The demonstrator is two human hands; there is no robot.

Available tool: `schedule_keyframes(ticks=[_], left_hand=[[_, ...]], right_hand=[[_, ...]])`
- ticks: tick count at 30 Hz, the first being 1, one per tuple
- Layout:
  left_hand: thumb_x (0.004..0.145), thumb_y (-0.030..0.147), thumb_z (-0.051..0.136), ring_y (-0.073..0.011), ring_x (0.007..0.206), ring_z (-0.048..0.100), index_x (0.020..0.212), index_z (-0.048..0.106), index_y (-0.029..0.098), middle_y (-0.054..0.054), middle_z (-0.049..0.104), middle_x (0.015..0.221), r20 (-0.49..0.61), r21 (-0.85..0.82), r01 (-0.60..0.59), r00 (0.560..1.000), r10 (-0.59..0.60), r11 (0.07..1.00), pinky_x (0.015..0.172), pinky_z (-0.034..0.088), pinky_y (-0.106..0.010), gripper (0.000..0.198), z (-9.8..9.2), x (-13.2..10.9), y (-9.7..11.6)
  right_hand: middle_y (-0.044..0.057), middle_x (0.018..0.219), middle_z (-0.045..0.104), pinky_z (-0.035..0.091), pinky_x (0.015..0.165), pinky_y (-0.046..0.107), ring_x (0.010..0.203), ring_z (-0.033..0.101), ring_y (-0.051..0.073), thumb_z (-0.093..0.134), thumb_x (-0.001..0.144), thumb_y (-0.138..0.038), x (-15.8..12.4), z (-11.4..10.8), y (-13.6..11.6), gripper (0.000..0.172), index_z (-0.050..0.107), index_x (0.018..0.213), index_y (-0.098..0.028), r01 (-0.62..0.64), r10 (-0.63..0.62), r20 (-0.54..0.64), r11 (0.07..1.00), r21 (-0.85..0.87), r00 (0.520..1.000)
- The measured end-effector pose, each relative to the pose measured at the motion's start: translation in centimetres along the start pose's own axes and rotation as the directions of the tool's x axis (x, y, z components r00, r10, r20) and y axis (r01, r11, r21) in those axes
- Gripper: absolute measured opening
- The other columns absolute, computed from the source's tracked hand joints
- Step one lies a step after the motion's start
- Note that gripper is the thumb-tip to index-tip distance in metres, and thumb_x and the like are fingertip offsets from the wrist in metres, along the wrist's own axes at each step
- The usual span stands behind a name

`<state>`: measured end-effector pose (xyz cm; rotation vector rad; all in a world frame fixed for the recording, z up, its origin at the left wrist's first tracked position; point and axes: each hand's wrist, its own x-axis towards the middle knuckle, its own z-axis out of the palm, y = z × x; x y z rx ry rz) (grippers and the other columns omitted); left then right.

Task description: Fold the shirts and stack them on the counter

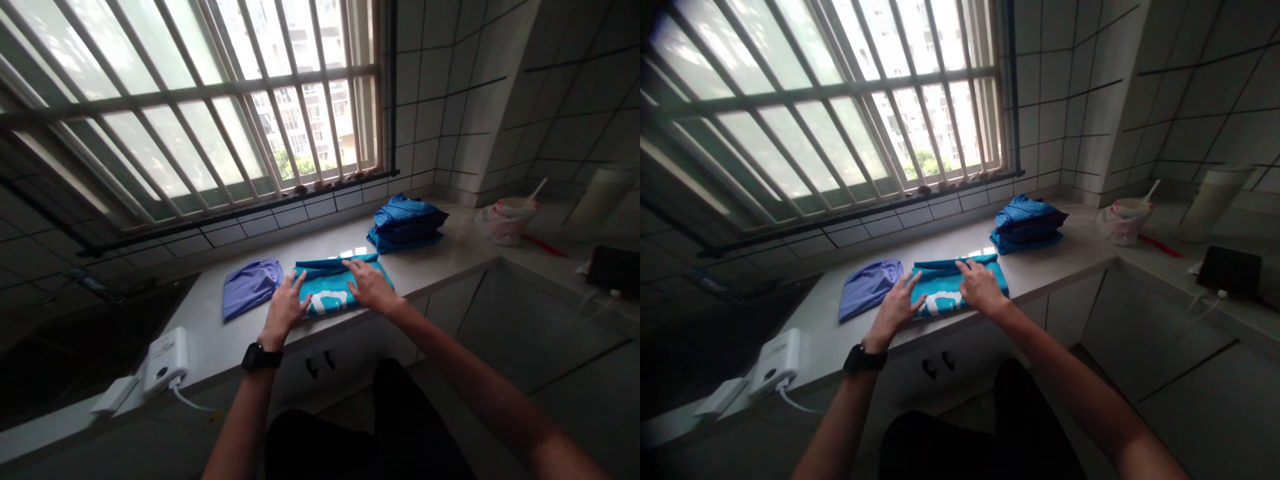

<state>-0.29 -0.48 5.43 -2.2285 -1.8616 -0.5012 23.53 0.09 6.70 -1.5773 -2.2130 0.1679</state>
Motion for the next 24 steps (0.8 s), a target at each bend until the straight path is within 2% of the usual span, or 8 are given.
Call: schedule_keyframes(ticks=[2, 5, 11, 14, 17, 20, 22, 24], left_hand=[[0.097, 0.035, 0.051, -0.0301, 0.134, 0.054, 0.14, 0.058, 0.016, -0.019, 0.057, 0.146, 0.13, 0.06, 0.023, 0.991, -0.03, 0.998, 0.108, 0.047, -0.045, 0.047, 2.2, -1.5, 0.2], [0.102, 0.041, 0.041, -0.0339, 0.131, 0.056, 0.142, 0.057, 0.016, -0.02, 0.057, 0.146, 0.159, 0.161, 0.068, 0.983, -0.094, 0.985, 0.102, 0.049, -0.05, 0.05, 3.3, -4.2, 1.0], [0.096, 0.058, 0.048, -0.0329, 0.11, 0.063, 0.131, 0.066, 0.019, -0.016, 0.07, 0.118, 0.142, 0.168, -0.019, 0.99, -0.005, 0.986, 0.091, 0.051, -0.045, 0.056, 0.4, -7.7, 4.6], [0.087, 0.061, 0.062, -0.0321, 0.116, 0.061, 0.13, 0.066, 0.023, -0.013, 0.068, 0.125, 0.121, 0.054, -0.126, 0.986, 0.119, 0.991, 0.1, 0.048, -0.046, 0.058, 0.0, -8.7, 4.0], [0.078, 0.047, 0.076, -0.036, 0.138, 0.048, 0.147, 0.052, 0.026, -0.014, 0.053, 0.151, 0.091, 0.024, -0.228, 0.97, 0.225, 0.973, 0.109, 0.042, -0.049, 0.076, 1.4, -9.8, 1.8], [0.084, 0.013, 0.063, -0.0318, 0.141, 0.048, 0.148, 0.05, 0.028, -0.012, 0.052, 0.153, 0.077, 0.057, -0.241, 0.969, 0.236, 0.969, 0.105, 0.046, -0.047, 0.067, 3.0, -10.8, 0.1], [0.084, 0.002, 0.052, -0.0282, 0.133, 0.056, 0.142, 0.056, 0.028, -0.011, 0.061, 0.144, 0.054, 0.045, -0.226, 0.973, 0.224, 0.973, 0.098, 0.051, -0.042, 0.064, 3.1, -11.1, -0.5], [0.082, 0.0, 0.049, -0.0251, 0.118, 0.065, 0.135, 0.061, 0.027, -0.009, 0.07, 0.128, 0.068, -0.028, -0.25, 0.966, 0.251, 0.968, 0.092, 0.054, -0.038, 0.061, 2.2, -10.7, -1.0]], right_hand=[[0.017, 0.157, 0.045, 0.039, 0.112, 0.055, 0.142, 0.042, 0.036, 0.048, 0.1, -0.035, -1.4, 3.0, -0.2, 0.054, 0.046, 0.152, -0.021, -0.029, 0.034, 0.146, 0.999, -0.039, 0.989], [0.014, 0.163, 0.037, 0.026, 0.118, 0.062, 0.151, 0.03, 0.036, 0.042, 0.101, -0.033, -2.1, 5.7, 0.9, 0.052, 0.048, 0.151, -0.022, 0.0, 0.008, 0.141, 0.998, -0.061, 0.99], [0.007, 0.159, 0.045, 0.025, 0.12, 0.061, 0.15, 0.034, 0.029, 0.044, 0.095, -0.016, 2.3, 4.7, 5.1, 0.053, 0.055, 0.145, -0.027, 0.158, -0.164, 0.234, 0.987, 0.042, 0.958], [0.012, 0.155, 0.049, 0.024, 0.118, 0.064, 0.148, 0.037, 0.032, 0.048, 0.091, -0.011, 2.7, 3.9, 5.9, 0.053, 0.059, 0.14, -0.023, 0.214, -0.218, 0.183, 0.976, 0.04, 0.959], [0.015, 0.15, 0.053, 0.035, 0.117, 0.051, 0.139, 0.048, 0.028, 0.057, 0.081, -0.006, -0.3, 4.3, 5.8, 0.059, 0.06, 0.139, -0.019, 0.403, -0.414, 0.067, 0.905, 0.137, 0.908], [0.014, 0.155, 0.046, 0.033, 0.119, 0.047, 0.144, 0.041, 0.027, 0.061, 0.075, -0.006, -4.7, 6.0, 5.1, 0.074, 0.051, 0.147, -0.02, 0.55, -0.562, 0.028, 0.817, 0.172, 0.827], [0.012, 0.161, 0.04, 0.026, 0.122, 0.051, 0.151, 0.031, 0.028, 0.058, 0.08, -0.004, -6.9, 7.4, 4.4, 0.074, 0.047, 0.151, -0.024, 0.522, -0.522, -0.015, 0.849, 0.082, 0.853], [0.011, 0.16, 0.042, 0.026, 0.122, 0.052, 0.15, 0.033, 0.026, 0.05, 0.088, -0.004, -8.0, 8.6, 3.5, 0.064, 0.051, 0.148, -0.027, 0.456, -0.453, -0.097, 0.89, 0.011, 0.886]])
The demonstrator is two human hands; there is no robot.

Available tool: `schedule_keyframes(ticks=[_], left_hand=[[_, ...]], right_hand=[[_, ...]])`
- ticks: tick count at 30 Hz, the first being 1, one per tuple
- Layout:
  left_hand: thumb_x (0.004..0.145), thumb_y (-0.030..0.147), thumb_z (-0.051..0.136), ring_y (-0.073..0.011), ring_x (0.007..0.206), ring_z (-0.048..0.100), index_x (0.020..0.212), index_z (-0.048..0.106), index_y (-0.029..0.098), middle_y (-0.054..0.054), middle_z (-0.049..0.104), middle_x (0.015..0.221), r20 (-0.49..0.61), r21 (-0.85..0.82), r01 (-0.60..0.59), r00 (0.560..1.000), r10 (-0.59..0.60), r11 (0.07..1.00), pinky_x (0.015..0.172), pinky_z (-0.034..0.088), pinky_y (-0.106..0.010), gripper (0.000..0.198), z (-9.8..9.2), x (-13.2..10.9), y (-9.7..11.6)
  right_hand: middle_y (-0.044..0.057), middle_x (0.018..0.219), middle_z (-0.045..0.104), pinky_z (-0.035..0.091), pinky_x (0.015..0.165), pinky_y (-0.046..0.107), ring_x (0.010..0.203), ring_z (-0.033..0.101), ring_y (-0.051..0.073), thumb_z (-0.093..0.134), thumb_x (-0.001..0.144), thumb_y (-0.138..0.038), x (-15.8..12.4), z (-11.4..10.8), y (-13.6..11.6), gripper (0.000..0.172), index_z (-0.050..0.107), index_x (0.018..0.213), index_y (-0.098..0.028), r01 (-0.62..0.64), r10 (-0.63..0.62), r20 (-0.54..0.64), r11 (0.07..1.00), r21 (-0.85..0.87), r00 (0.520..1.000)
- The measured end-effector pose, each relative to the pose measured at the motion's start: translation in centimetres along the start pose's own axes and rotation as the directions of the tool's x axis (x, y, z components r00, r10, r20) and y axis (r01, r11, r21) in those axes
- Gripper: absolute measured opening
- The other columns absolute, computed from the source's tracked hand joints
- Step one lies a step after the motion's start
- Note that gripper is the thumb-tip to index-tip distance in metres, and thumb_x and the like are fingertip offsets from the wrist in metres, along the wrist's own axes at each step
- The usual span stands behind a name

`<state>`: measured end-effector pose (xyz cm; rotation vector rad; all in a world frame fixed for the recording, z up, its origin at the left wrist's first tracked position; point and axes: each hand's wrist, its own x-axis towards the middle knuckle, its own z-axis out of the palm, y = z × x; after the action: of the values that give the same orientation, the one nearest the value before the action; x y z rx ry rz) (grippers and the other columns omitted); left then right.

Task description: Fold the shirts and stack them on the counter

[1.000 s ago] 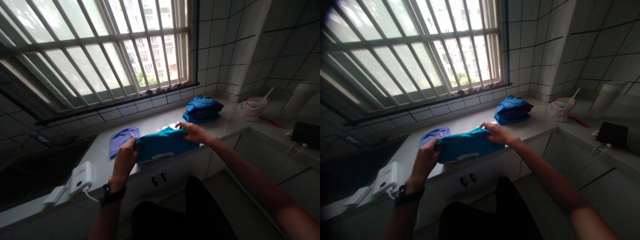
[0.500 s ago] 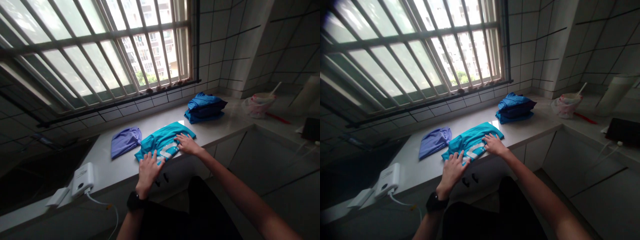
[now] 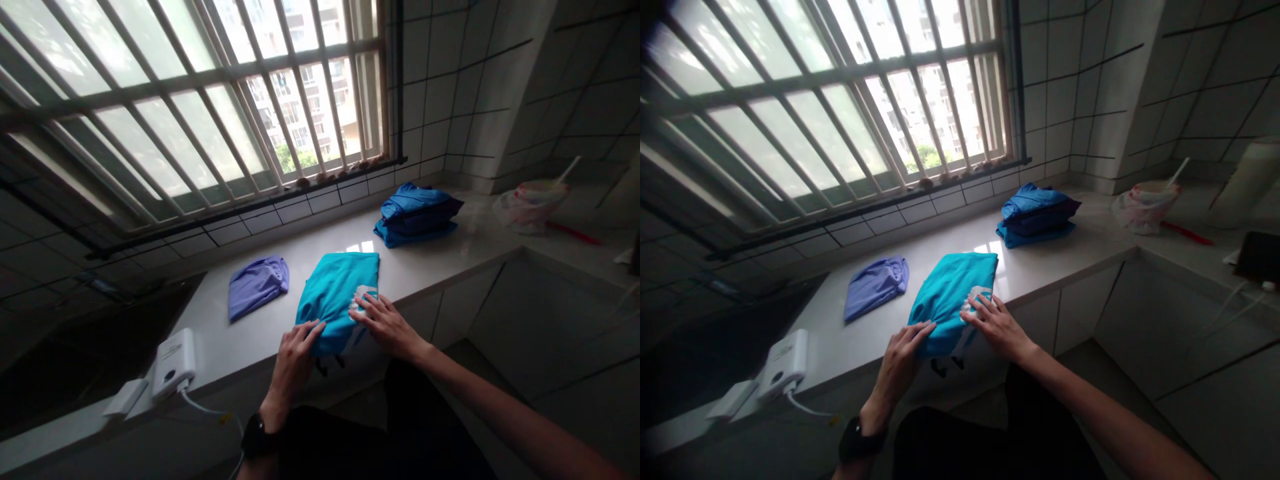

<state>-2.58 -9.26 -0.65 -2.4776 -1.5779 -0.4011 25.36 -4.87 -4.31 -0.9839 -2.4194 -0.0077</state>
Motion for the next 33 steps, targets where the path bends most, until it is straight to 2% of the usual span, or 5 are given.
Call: schedule_keyframes(ticks=[9, 13, 19, 24, 33], left_hand=[[0.091, 0.023, 0.059, -0.0236, 0.11, 0.067, 0.133, 0.056, 0.023, -0.008, 0.071, 0.119, -0.274, -0.165, 0.054, 0.957, -0.098, 0.985, 0.096, 0.053, -0.038, 0.042, -8.3, 9.4, -1.7], [0.093, 0.032, 0.061, -0.0272, 0.124, 0.06, 0.138, 0.052, 0.016, -0.016, 0.062, 0.133, -0.208, -0.13, 0.229, 0.945, -0.252, 0.965, 0.103, 0.048, -0.04, 0.049, -5.3, 14.5, -1.3], [0.089, 0.042, 0.064, -0.0275, 0.113, 0.067, 0.119, 0.061, 0.011, -0.018, 0.07, 0.116, 0.108, -0.142, 0.526, 0.85, -0.516, 0.838, 0.097, 0.05, -0.035, 0.044, 1.0, 14.7, -1.7], [0.071, 0.064, 0.077, -0.0326, 0.107, 0.069, 0.118, 0.06, 0.012, -0.02, 0.073, 0.114, 0.213, -0.295, 0.713, 0.698, -0.684, 0.636, 0.086, 0.054, -0.039, 0.072, 0.2, 14.1, -1.1], [0.072, 0.037, 0.079, -0.0238, 0.089, 0.071, 0.106, 0.065, 0.018, -0.005, 0.074, 0.095, 0.04, -0.647, 0.386, 0.879, -0.476, 0.658, 0.08, 0.055, -0.033, 0.041, -3.0, 15.1, -2.4]], right_hand=[[0.007, 0.092, 0.071, 0.052, 0.076, 0.031, 0.082, 0.067, 0.021, 0.044, 0.103, -0.033, 5.8, -2.7, 0.4, 0.025, 0.063, 0.114, -0.019, -0.311, 0.392, -0.157, 0.871, 0.379, 0.906], [0.014, 0.107, 0.069, 0.049, 0.085, 0.032, 0.095, 0.065, 0.024, 0.046, 0.101, -0.028, 8.6, -2.9, 2.9, 0.031, 0.059, 0.124, -0.013, -0.614, 0.661, -0.145, 0.743, 0.266, 0.737], [0.017, 0.122, 0.061, 0.045, 0.098, 0.037, 0.112, 0.058, 0.029, 0.053, 0.09, -0.019, 8.4, -1.1, 3.8, 0.031, 0.066, 0.117, -0.014, -0.706, 0.716, -0.173, 0.697, 0.127, 0.676], [0.013, 0.114, 0.065, 0.047, 0.092, 0.033, 0.103, 0.062, 0.025, 0.05, 0.087, -0.017, 7.9, -1.3, 3.9, 0.033, 0.062, 0.117, -0.014, -0.558, 0.602, -0.132, 0.787, 0.263, 0.787], [0.013, 0.111, 0.065, 0.048, 0.083, 0.035, 0.094, 0.063, 0.026, 0.045, 0.091, -0.028, 7.7, -0.6, 4.8, 0.026, 0.059, 0.11, -0.017, -0.494, 0.617, -0.212, 0.755, 0.431, 0.758]])
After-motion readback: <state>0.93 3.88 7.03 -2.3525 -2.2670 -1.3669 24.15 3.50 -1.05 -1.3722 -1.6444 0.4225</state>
